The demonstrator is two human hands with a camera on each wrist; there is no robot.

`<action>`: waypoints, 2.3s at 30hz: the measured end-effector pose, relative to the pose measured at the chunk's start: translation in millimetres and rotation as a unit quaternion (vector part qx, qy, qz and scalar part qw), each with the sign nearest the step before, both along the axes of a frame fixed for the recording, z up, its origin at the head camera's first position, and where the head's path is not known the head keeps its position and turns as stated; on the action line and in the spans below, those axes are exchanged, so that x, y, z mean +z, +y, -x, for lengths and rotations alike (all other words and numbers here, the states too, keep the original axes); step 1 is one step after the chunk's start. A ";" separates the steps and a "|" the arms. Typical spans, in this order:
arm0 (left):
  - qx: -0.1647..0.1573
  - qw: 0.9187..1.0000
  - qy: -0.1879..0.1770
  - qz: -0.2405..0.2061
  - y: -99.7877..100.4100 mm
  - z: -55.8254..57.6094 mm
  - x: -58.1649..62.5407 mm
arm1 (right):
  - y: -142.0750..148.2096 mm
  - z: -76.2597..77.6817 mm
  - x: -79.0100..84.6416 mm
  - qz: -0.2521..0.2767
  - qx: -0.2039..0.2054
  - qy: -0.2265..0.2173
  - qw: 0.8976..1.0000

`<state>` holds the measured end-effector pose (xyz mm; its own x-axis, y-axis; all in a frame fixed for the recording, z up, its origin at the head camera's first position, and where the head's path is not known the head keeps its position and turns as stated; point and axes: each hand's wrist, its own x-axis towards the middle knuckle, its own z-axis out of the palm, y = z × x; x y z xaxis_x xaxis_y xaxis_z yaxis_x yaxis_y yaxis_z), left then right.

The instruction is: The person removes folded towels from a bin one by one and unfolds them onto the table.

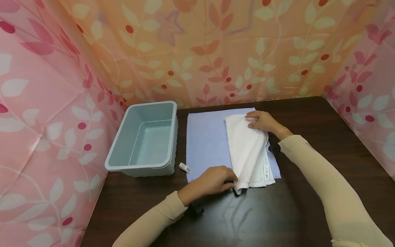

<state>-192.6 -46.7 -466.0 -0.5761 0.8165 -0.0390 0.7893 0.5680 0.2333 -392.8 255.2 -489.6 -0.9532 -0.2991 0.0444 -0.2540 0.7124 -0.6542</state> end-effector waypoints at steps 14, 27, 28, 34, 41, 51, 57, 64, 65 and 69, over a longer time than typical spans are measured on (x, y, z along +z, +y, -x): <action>0.010 0.999 -0.010 0.043 -14.5 21.1 -3.0 | 22.1 -125.1 14.8 0.040 -0.124 0.029 0.991; 0.013 0.998 -0.025 0.049 -19.7 26.4 -8.4 | 0.9 -174.8 1.3 0.026 -0.155 -0.032 0.987; 0.012 0.998 -0.026 0.048 -19.6 26.3 -8.6 | 0.2 -175.1 1.3 0.027 -0.160 -0.037 0.986; 0.012 0.998 -0.025 0.050 -18.5 25.0 -9.5 | -3.7 -176.1 -0.3 0.036 -0.167 -0.075 0.982; 0.016 0.998 -0.030 0.051 -17.6 23.9 -11.4 | -10.1 -181.2 -6.4 0.020 -0.153 -0.089 0.984; 0.006 1.000 -0.005 0.030 -17.8 22.9 -12.5 | -5.6 -190.4 10.5 0.049 -0.157 -0.117 0.979; -0.002 0.999 0.003 0.035 -19.8 22.1 -12.7 | 14.0 -190.2 16.0 0.041 -0.142 -0.120 0.982; -0.006 0.998 0.009 0.063 -20.5 19.6 -12.8 | 23.8 -196.1 1.9 -0.003 -0.130 -0.093 0.987; -0.006 0.998 0.009 0.063 -20.3 19.5 -12.5 | 23.3 -198.1 1.4 -0.012 -0.132 -0.077 0.988; -0.008 0.998 0.008 0.066 -19.7 19.6 -13.0 | 17.9 -206.4 3.8 -0.055 -0.148 0.015 0.987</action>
<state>-212.2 -66.4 -478.9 -0.5649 0.8136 -0.1377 0.8010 0.5808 0.1454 -186.4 273.1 -485.8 -0.9983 -0.0127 0.0569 -0.0427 0.8250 -0.5635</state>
